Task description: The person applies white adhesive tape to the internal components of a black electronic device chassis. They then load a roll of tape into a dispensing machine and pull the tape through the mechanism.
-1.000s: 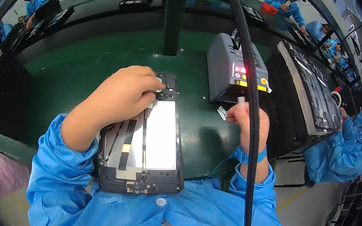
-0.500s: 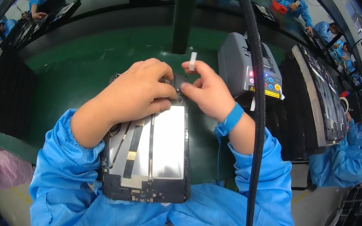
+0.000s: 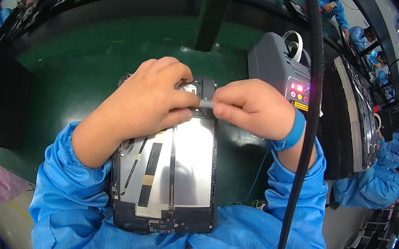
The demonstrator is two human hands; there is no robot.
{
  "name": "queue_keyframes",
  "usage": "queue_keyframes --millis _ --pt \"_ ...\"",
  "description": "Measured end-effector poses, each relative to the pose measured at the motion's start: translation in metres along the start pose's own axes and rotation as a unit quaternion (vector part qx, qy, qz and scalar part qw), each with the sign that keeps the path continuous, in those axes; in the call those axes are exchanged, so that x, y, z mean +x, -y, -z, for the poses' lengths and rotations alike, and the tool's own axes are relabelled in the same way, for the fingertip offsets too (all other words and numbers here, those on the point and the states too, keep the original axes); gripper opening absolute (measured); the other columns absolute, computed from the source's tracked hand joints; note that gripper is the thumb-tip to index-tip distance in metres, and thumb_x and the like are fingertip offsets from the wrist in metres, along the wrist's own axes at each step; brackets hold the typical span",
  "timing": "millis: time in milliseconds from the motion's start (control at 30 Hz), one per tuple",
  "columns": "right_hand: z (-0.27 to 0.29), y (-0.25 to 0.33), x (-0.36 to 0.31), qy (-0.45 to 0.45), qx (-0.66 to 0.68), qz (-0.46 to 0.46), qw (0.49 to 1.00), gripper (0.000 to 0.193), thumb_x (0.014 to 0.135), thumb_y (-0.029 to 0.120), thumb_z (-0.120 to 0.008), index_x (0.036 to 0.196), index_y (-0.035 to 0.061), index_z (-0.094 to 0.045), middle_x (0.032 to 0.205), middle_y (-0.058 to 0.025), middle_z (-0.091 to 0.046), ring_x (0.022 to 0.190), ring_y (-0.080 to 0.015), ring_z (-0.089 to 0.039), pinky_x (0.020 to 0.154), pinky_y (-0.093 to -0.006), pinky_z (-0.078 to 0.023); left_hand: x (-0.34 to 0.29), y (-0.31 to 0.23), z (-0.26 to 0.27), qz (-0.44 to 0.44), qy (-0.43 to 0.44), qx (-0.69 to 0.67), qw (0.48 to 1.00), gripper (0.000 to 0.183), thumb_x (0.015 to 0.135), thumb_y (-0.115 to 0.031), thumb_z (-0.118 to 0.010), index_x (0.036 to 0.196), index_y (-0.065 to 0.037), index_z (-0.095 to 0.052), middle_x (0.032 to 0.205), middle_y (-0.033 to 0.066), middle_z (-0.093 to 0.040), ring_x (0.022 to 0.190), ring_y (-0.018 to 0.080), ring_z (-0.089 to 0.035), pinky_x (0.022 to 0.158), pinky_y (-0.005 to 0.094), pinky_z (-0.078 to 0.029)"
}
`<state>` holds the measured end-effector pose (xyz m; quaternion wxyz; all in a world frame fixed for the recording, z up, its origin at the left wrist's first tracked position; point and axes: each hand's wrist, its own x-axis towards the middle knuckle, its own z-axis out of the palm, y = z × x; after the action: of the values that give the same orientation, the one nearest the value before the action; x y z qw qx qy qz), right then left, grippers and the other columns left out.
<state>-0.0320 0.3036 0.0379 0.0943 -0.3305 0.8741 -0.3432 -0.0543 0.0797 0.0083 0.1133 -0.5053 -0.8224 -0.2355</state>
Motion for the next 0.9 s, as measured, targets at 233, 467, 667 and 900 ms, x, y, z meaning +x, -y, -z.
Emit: queue_keyframes --millis 233,467,667,900 --pt "0.001 0.004 0.023 0.108 -0.159 0.009 0.981 0.019 0.078 0.021 -0.056 0.072 0.0051 -0.063 0.065 -0.0156 -0.058 0.064 -0.0342 -0.057 0.059 -0.0431 -0.045 0.001 0.002 -0.001 0.009 -0.019 -0.026 0.999 0.016 0.071 -0.011 -0.063 0.085 -0.012 -0.07 0.097 0.0093 -0.054 0.101 0.0274 -0.051 0.089 0.0407 -0.039" --pt "0.006 0.014 0.032 0.113 -0.161 -0.02 0.98 0.021 0.073 0.023 -0.054 0.072 0.0053 -0.065 0.069 -0.0155 -0.061 0.067 -0.0341 -0.059 0.062 -0.0425 -0.047 0.003 0.001 -0.001 0.043 0.002 -0.053 0.998 0.021 0.072 -0.012 -0.058 0.088 -0.01 -0.071 0.101 0.0111 -0.055 0.104 0.0287 -0.049 0.093 0.0396 -0.036" --pt "-0.007 0.027 0.025 0.054 -0.277 -0.166 0.945 0.021 0.073 0.025 -0.057 0.073 0.0083 -0.07 0.071 -0.0125 -0.065 0.071 -0.0305 -0.064 0.064 -0.0398 -0.051 0.01 -0.011 0.008 0.078 0.034 -0.066 0.994 0.021 0.072 -0.014 -0.059 0.087 -0.008 -0.072 0.102 0.0119 -0.055 0.106 0.029 -0.049 0.094 0.0388 -0.035" --pt "-0.03 0.034 0.005 -0.209 -0.273 -0.155 0.926 0.019 0.067 0.022 -0.072 0.07 0.0049 -0.066 0.075 -0.0118 -0.064 0.076 -0.0285 -0.063 0.066 -0.0363 -0.05 0.008 -0.015 0.009 0.078 0.03 -0.053 0.995 0.022 0.071 -0.011 -0.061 0.09 -0.007 -0.071 0.102 0.0124 -0.056 0.104 0.0293 -0.05 0.095 0.039 -0.035"
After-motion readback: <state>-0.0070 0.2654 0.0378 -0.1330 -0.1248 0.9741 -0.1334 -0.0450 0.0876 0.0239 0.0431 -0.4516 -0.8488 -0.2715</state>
